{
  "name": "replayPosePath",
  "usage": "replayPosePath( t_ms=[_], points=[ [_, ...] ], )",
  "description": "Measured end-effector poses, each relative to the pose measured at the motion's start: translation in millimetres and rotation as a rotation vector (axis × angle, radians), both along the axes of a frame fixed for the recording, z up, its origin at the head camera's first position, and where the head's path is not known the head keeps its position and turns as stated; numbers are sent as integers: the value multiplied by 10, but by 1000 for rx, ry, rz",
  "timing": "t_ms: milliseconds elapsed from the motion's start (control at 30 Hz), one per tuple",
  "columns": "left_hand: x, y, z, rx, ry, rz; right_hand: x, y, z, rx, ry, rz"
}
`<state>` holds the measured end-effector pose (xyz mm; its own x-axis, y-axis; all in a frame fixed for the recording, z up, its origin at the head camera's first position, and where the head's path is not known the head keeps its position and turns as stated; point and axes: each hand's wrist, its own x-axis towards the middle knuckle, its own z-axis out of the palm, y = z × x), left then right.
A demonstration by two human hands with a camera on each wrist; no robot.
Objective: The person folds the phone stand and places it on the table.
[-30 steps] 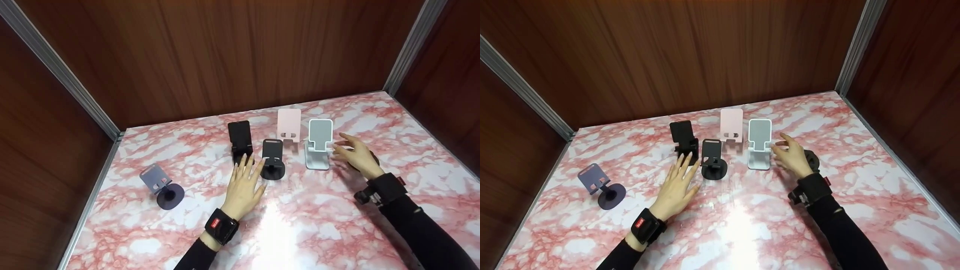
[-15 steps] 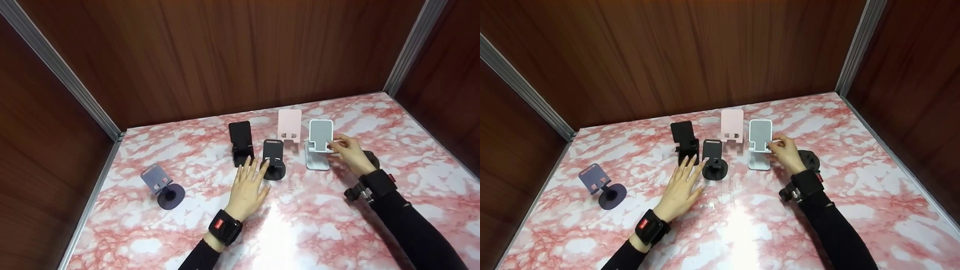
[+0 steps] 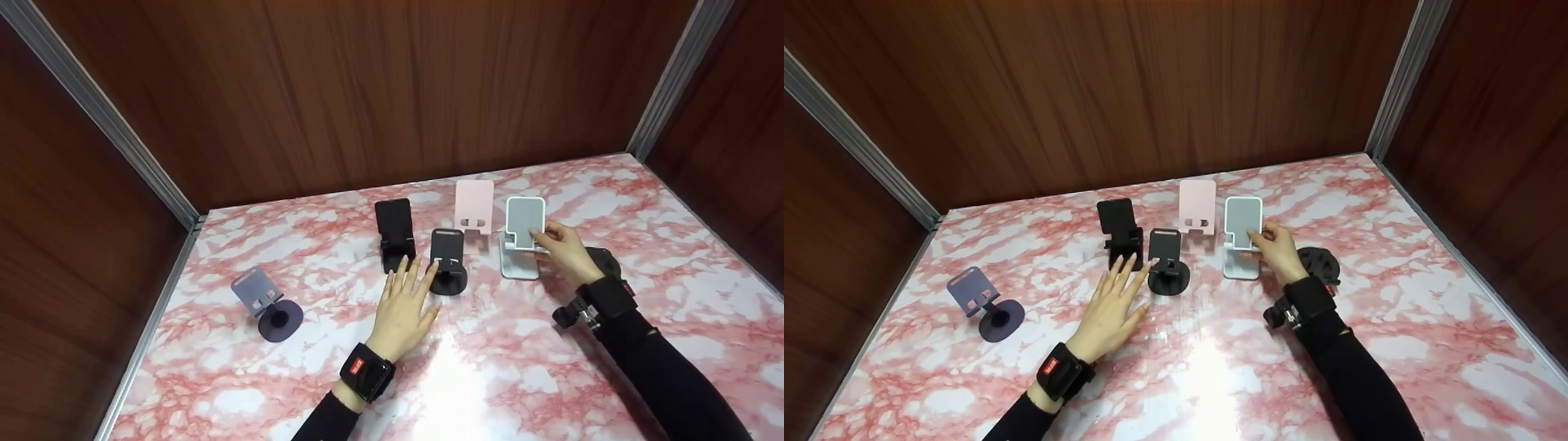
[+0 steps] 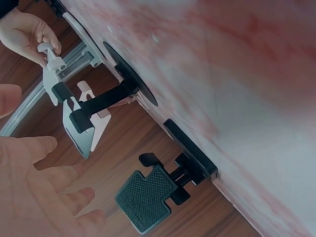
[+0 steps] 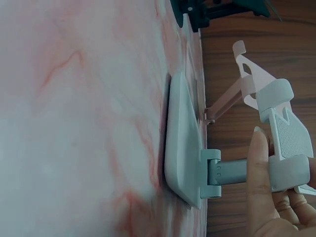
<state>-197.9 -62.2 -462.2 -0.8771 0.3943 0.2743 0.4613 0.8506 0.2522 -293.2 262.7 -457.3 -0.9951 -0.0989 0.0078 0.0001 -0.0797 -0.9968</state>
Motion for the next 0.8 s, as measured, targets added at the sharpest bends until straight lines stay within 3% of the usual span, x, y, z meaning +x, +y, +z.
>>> replayPosePath(
  t_ms=[400, 633, 800],
  points=[
    [-7, 15, -11, 7, -4, -4, -22, 10, 21, -138, -24, 10],
    [-27, 4, -7, 26, 8, -2, 33, 31, 125, -243, -42, 36],
    [-36, -9, 8, 47, 5, -2, 96, 14, 218, -259, -20, 53]
  ],
)
